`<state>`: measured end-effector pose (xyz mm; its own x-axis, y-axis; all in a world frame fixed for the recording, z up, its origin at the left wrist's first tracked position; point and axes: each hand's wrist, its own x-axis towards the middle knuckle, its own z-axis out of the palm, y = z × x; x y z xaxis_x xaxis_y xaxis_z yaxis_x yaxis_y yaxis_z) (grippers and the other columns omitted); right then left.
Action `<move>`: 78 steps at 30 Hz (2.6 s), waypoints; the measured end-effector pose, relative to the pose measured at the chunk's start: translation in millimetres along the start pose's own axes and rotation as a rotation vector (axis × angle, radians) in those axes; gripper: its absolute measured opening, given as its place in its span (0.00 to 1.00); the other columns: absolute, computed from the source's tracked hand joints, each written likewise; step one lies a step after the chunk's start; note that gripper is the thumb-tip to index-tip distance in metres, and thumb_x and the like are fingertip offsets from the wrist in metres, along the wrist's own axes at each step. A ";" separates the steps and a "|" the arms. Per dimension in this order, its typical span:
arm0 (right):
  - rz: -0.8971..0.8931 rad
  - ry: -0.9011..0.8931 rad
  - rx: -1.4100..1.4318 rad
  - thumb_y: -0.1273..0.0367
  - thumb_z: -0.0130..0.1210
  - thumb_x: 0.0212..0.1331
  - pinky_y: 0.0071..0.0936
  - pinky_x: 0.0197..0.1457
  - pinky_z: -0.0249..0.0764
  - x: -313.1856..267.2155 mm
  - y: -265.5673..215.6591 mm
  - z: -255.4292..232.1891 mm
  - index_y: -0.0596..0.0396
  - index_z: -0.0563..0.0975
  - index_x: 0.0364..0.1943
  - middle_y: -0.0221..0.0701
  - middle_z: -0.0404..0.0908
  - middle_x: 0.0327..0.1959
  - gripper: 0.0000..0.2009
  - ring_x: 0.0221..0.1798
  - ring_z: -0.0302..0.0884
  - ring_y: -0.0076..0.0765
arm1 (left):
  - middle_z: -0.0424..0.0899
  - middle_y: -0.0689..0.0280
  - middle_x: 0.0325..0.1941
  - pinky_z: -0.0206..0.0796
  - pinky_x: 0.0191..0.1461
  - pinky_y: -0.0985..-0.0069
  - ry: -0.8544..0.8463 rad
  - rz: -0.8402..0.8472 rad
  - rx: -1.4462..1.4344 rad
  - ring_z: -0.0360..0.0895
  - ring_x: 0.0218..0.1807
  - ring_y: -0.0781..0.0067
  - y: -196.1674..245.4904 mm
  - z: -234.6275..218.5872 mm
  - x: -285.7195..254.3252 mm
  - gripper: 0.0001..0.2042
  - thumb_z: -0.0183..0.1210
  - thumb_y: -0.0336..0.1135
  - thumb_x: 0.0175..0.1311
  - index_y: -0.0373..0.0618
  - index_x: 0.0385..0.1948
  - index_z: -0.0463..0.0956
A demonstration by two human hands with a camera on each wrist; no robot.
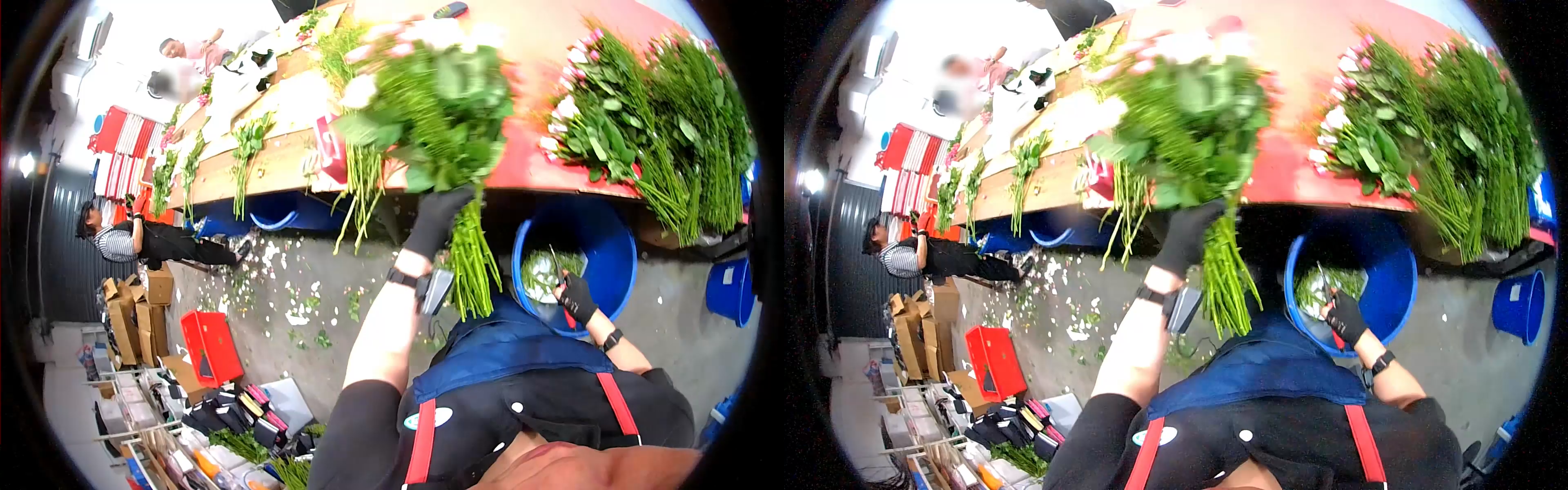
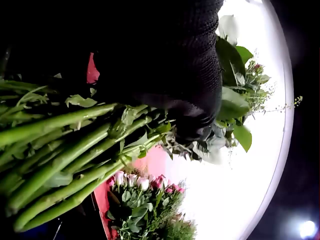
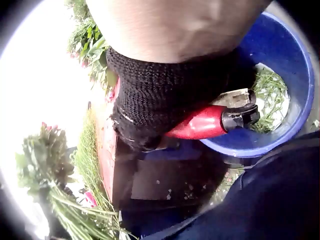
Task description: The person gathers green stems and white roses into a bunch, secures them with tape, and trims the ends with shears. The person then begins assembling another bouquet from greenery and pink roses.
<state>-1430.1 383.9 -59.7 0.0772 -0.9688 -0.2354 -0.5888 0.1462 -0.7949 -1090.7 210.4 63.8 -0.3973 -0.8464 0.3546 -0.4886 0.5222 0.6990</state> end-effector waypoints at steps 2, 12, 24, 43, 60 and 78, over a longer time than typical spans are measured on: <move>-0.014 0.030 0.011 0.70 0.55 0.44 0.35 0.26 0.68 17.1 18.8 11.0 0.61 0.74 0.37 0.41 0.73 0.19 0.14 0.22 0.72 0.41 | 0.84 0.60 0.34 0.72 0.37 0.72 -0.130 -0.384 -0.501 0.82 0.33 0.61 -30.3 16.4 53.3 0.11 0.59 0.32 0.53 0.47 0.39 0.80; 0.144 -0.072 -0.055 0.71 0.58 0.43 0.37 0.33 0.69 112.8 -43.1 -6.9 0.59 0.74 0.45 0.39 0.73 0.26 0.20 0.29 0.72 0.44 | 0.81 0.61 0.24 0.67 0.30 0.72 -0.404 0.029 -0.107 0.77 0.24 0.68 -215.3 41.5 180.7 0.06 0.60 0.37 0.58 0.47 0.33 0.82; -0.161 0.092 -0.189 0.69 0.62 0.39 0.44 0.37 0.67 249.1 -123.8 -21.6 0.56 0.70 0.36 0.43 0.68 0.29 0.18 0.34 0.69 0.54 | 0.84 0.60 0.30 0.72 0.38 0.74 0.105 -0.958 -0.888 0.80 0.30 0.75 -291.0 -61.6 180.2 0.08 0.57 0.31 0.58 0.41 0.35 0.82; 0.264 0.378 -0.567 0.49 0.60 0.41 0.50 0.48 0.65 369.7 -157.9 7.8 0.51 0.74 0.38 0.42 0.71 0.44 0.24 0.49 0.69 0.51 | 0.82 0.65 0.39 0.66 0.48 0.75 -0.156 -0.660 -0.687 0.76 0.41 0.75 -221.2 20.7 215.3 0.18 0.60 0.39 0.60 0.35 0.46 0.77; -0.103 0.349 -0.505 0.56 0.63 0.33 0.44 0.43 0.67 228.6 -112.1 -18.5 0.54 0.75 0.34 0.41 0.71 0.37 0.23 0.42 0.70 0.49 | 0.76 0.59 0.48 0.69 0.50 0.75 0.097 -0.756 -0.620 0.74 0.49 0.72 -172.8 -43.0 56.4 0.26 0.61 0.32 0.61 0.35 0.59 0.62; 0.037 0.576 -0.581 0.68 0.58 0.45 0.43 0.42 0.70 195.3 -28.8 -135.2 0.50 0.78 0.26 0.35 0.77 0.27 0.04 0.35 0.75 0.47 | 0.80 0.64 0.36 0.67 0.36 0.81 -0.228 -0.748 -0.356 0.74 0.33 0.79 -119.9 -41.0 20.6 0.22 0.62 0.32 0.59 0.35 0.53 0.68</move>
<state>-1506.8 163.4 -7.2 -0.2823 -0.9395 0.1939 -0.9180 0.2059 -0.3389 -1008.4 126.1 12.8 -0.2331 -0.8933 -0.3843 -0.4270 -0.2611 0.8657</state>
